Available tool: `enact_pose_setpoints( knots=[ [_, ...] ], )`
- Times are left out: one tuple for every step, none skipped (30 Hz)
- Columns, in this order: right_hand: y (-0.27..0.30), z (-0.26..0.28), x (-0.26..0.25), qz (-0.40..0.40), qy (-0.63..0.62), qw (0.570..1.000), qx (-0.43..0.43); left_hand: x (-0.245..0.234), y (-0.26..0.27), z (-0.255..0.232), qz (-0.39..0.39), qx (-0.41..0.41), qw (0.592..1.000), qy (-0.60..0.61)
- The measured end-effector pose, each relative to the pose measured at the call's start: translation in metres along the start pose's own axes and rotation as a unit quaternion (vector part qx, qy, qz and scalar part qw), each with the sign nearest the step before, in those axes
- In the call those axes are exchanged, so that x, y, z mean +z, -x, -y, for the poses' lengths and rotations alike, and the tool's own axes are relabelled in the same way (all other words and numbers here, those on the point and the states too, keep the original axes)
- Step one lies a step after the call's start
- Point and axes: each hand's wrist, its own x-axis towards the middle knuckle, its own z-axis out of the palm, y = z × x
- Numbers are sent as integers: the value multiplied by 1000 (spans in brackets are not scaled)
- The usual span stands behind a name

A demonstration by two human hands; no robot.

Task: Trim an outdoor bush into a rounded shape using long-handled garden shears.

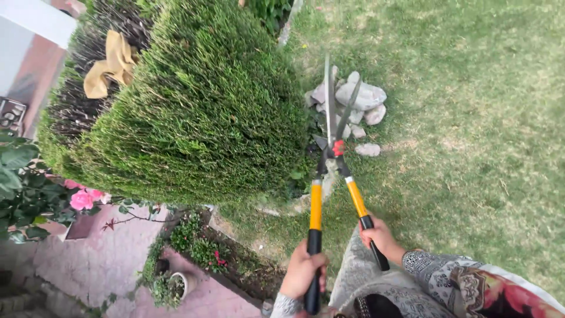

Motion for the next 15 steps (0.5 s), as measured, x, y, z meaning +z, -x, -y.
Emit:
enact_pose_setpoints(
  knots=[
    [-6,10,1,-2,39,999,5,-8,4,-6,-4,-11,1000,14],
    [-19,17,3,1,41,999,3,-10,11,-22,-5,-7,1000,14],
    [-30,24,3,30,75,997,-6,-11,18,-35,-28,-5,999,34],
    [-41,30,3,59,109,992,-14,-13,25,-48,-51,-3,997,54],
    [-51,48,22,56,111,992,-18,-21,20,-52,-47,-1,997,54],
    [-61,67,41,88,115,989,-7,-30,15,-56,-67,5,996,57],
    [-71,86,61,120,120,985,4,-38,10,-60,-87,11,994,61],
    [-84,98,72,118,124,985,2,-38,8,-77,-83,14,994,63],
    [-96,108,84,136,130,982,0,-38,9,-93,-101,21,992,70],
    [-108,118,97,154,135,979,-2,-39,9,-109,-119,28,990,76],
    [-123,126,106,154,139,978,-3,-44,3,-118,-118,30,989,79],
    [-139,135,114,169,139,976,-13,-49,-3,-128,-120,46,989,70],
    [-152,142,123,182,138,973,-22,-54,-8,-137,-122,59,989,60],
    [-159,155,137,180,140,973,-21,-57,-12,-151,-120,58,989,61],
    [-166,168,150,176,143,974,-19,-59,-16,-164,-118,82,988,59]
  ],
)
